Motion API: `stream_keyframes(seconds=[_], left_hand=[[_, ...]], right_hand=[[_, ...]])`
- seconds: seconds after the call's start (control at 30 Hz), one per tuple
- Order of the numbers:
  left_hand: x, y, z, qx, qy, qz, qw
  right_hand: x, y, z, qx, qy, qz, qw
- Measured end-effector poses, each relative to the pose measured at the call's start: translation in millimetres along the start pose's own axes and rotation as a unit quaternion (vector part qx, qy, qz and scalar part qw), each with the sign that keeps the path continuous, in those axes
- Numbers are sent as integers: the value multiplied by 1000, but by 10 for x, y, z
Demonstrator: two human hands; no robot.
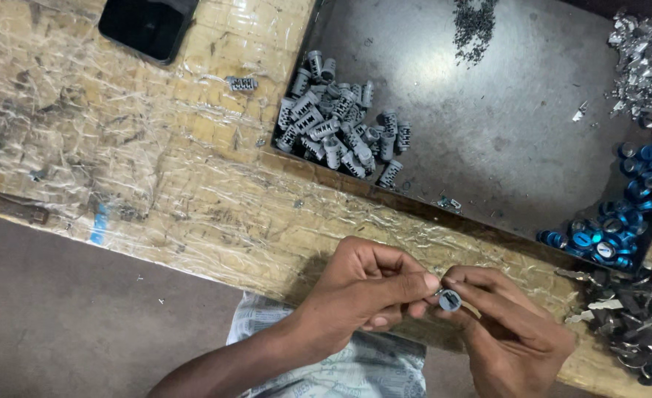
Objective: The person picks gray cylindrical lock components and blue caps from a metal tray, presses the caps onto the component bodies by hand, and sets the assembled pieces on the workbench beside a pile of black key parts. They repeat this press-fit assembly one piece at a time throughout the episode.
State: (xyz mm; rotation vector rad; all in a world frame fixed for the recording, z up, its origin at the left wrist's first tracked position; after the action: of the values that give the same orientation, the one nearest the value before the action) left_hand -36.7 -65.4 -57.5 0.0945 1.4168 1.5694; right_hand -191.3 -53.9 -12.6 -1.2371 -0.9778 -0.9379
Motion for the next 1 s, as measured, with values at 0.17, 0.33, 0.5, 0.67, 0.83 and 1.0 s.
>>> stream_keyframes(seconds=[0.17,0.33,0.5,0.67,0.83,1.0], left_hand=[[-73,-47,4,-23,3,-129,991],[-222,-17,-16,-53,14,-266,962],[-381,88,83,-85,24,-377,922],[-615,334,166,-42,153,-532,832],[-575,711,401,9,336,-695,636],[-666,605,466,-100,401,-597,688]], right_hand=[[-15,25,64,1,13,8,1000],[24,77,66,3,30,28,999],[204,120,66,-4,-11,92,996],[320,152,92,-20,-36,90,995],[258,165,85,-57,16,102,993],[338,269,219,-148,-75,220,961]])
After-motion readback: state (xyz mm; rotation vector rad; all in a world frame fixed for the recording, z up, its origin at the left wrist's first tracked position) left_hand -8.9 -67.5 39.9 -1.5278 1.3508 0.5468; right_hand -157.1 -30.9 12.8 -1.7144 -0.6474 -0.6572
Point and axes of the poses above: each hand's wrist, its own z-axis away from the middle knuckle, its own y-axis out of the palm, x = y × z, the point moved 10 cm from there along -z, towards the middle knuckle, and after that the axes turned 6 degrees about x, right-handed, at the moved point
